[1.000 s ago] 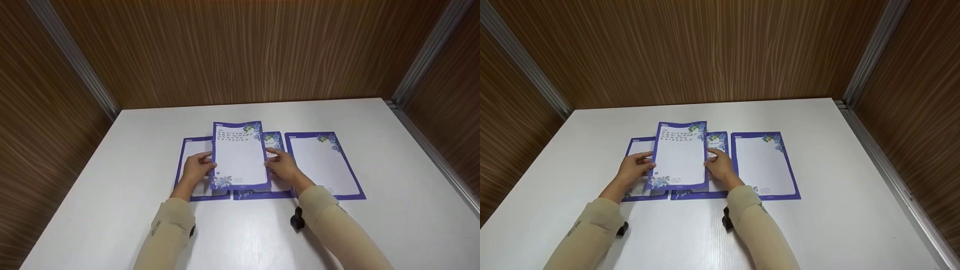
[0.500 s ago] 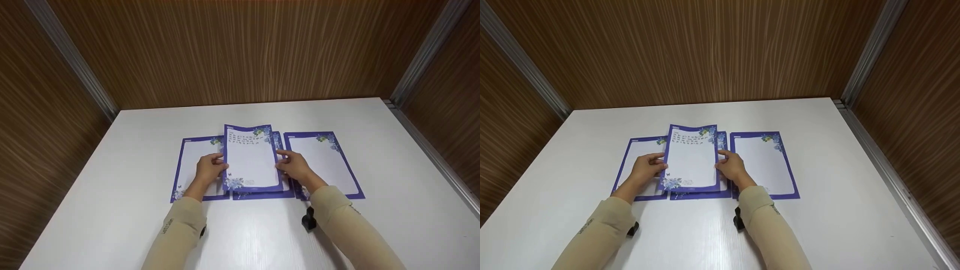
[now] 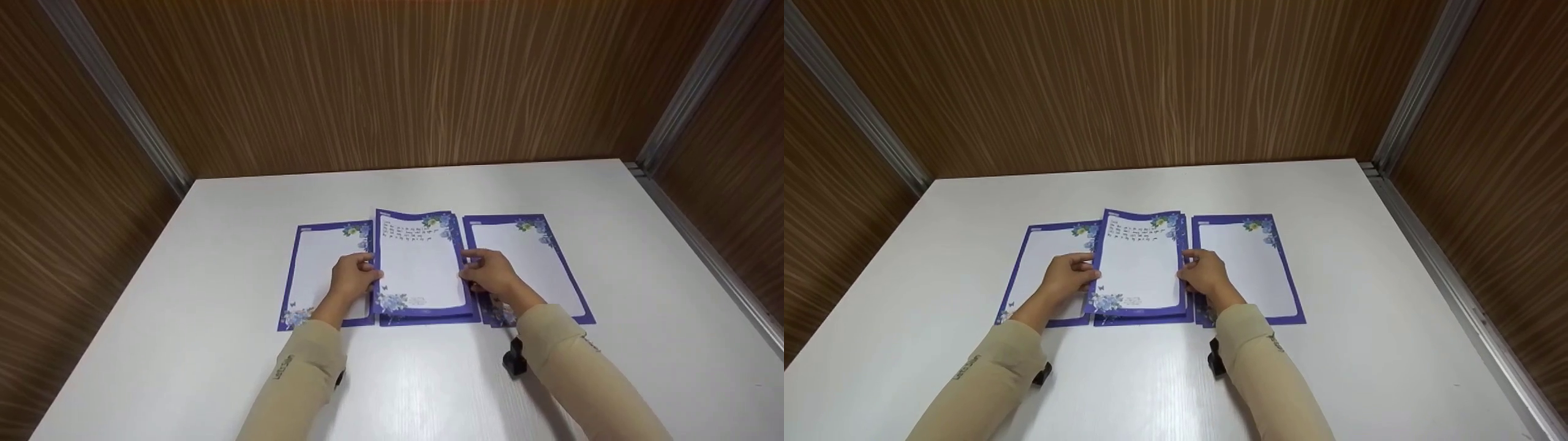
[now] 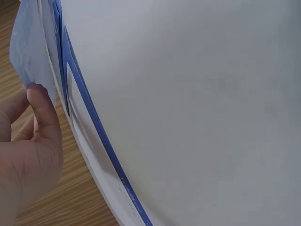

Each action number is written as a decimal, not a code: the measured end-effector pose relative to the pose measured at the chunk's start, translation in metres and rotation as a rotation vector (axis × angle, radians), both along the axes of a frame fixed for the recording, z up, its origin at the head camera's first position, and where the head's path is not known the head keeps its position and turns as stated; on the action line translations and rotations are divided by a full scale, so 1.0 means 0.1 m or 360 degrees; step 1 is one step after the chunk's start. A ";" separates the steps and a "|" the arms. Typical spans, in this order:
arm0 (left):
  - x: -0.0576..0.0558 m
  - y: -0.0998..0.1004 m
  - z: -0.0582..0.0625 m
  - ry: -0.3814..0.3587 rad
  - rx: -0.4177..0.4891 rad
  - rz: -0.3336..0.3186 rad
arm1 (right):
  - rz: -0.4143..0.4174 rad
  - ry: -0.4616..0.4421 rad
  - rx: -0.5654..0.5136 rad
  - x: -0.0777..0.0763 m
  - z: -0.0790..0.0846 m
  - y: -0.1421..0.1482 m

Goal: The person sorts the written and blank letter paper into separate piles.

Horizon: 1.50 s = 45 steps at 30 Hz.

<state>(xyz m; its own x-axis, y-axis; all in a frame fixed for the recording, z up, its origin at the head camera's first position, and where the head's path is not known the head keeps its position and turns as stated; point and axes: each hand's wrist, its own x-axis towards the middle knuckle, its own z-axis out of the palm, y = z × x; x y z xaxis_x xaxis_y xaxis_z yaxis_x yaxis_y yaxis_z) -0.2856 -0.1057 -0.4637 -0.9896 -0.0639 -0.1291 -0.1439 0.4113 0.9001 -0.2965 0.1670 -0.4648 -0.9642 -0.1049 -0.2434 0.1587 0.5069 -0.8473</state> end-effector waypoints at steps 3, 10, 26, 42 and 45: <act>0.00 0.01 0.00 -0.0025 -0.0025 -0.0012 | -0.0001 0.0011 0.0055 0.00 0.01 0.00; 0.01 0.00 -0.01 -0.0051 -0.0052 -0.0011 | -0.0027 0.0049 0.0172 0.03 0.05 0.01; 0.00 -0.01 -0.02 -0.0072 -0.0090 0.0003 | -0.0053 0.0097 0.0329 0.04 0.09 0.06; 0.01 -0.13 0.00 0.0004 -0.0033 -0.0011 | -0.0227 0.0159 -0.0062 -0.02 0.08 -0.03; 0.00 -0.20 -0.01 0.0027 0.0043 -0.0054 | -0.0247 0.0177 -0.0176 -0.04 0.07 -0.07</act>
<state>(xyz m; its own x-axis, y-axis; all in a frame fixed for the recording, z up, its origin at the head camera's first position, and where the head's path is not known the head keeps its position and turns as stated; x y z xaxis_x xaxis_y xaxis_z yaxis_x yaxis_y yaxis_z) -0.2859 -0.1261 -0.4644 -0.9931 -0.0269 -0.1138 -0.1152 0.3909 0.9132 -0.3009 0.1596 -0.4579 -0.9911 0.0268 -0.1301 0.1303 0.3869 -0.9129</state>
